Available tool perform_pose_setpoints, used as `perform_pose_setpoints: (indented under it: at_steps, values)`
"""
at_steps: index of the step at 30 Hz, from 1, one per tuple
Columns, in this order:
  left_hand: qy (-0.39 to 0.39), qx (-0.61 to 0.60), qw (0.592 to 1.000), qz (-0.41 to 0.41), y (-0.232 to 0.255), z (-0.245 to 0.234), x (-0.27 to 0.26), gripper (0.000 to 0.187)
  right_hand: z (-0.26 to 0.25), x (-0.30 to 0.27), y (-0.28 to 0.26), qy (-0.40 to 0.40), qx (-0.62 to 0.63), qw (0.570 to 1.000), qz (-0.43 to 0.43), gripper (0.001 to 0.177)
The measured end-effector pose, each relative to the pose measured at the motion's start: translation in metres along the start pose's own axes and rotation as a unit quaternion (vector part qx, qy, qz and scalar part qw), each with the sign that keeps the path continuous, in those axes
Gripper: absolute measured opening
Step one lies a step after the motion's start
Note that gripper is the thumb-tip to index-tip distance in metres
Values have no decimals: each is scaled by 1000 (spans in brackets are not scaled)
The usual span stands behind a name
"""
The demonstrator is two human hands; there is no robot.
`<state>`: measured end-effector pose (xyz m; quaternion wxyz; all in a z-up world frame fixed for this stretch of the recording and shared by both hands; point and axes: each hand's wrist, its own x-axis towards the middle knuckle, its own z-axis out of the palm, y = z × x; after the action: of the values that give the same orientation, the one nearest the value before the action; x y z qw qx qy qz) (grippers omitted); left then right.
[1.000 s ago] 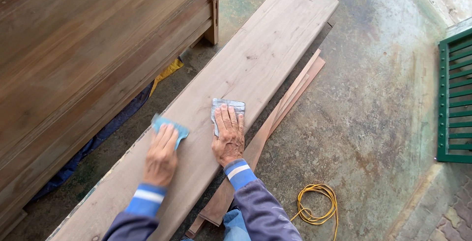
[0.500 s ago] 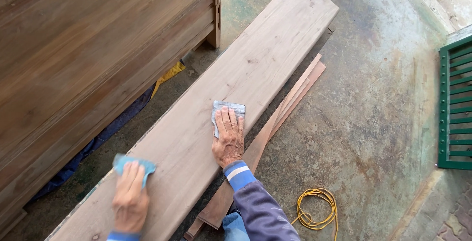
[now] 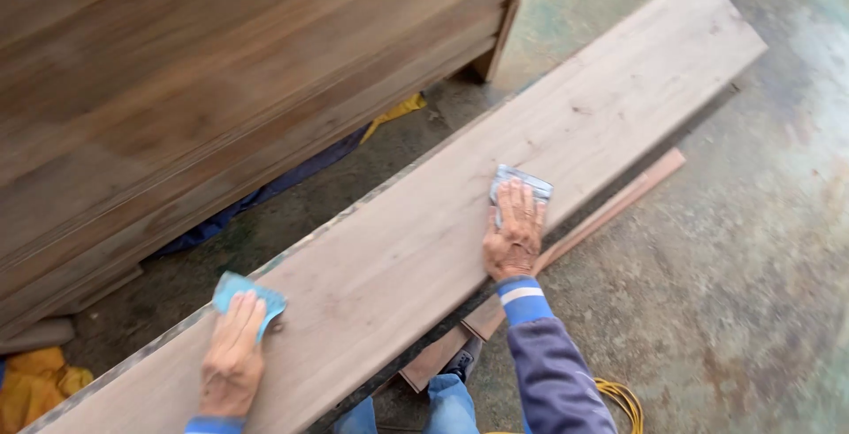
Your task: Sanding a long wooden board by hand using sandpaper blocks.
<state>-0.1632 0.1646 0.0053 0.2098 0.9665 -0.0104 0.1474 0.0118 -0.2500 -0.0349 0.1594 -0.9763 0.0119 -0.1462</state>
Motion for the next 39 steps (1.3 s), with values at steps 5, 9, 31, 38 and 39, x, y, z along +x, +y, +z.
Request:
perform_pose_setpoints:
  at_steps: [5, 9, 31, 38, 39]
  values:
    - [121, 18, 988, -93, -114, -37, -149, 39, 6, -23, -94, -34, 48, 996, -60, 54]
    - [136, 34, 981, -134, -93, -52, -148, 37, 31, -148, -287, -162, 124, 931, -303, 68]
    - [1, -59, 995, -75, -120, -96, -151, 55, 25, -168, -273, -220, 164, 888, -370, 82]
    - [-6, -53, 996, -77, -122, -93, -154, 54, 13, -94, -209, -92, -54, 982, -157, 34]
    - [-4, -50, 995, -83, -121, -92, -154, 54, 10, -111, -238, -111, -41, 978, -171, 31]
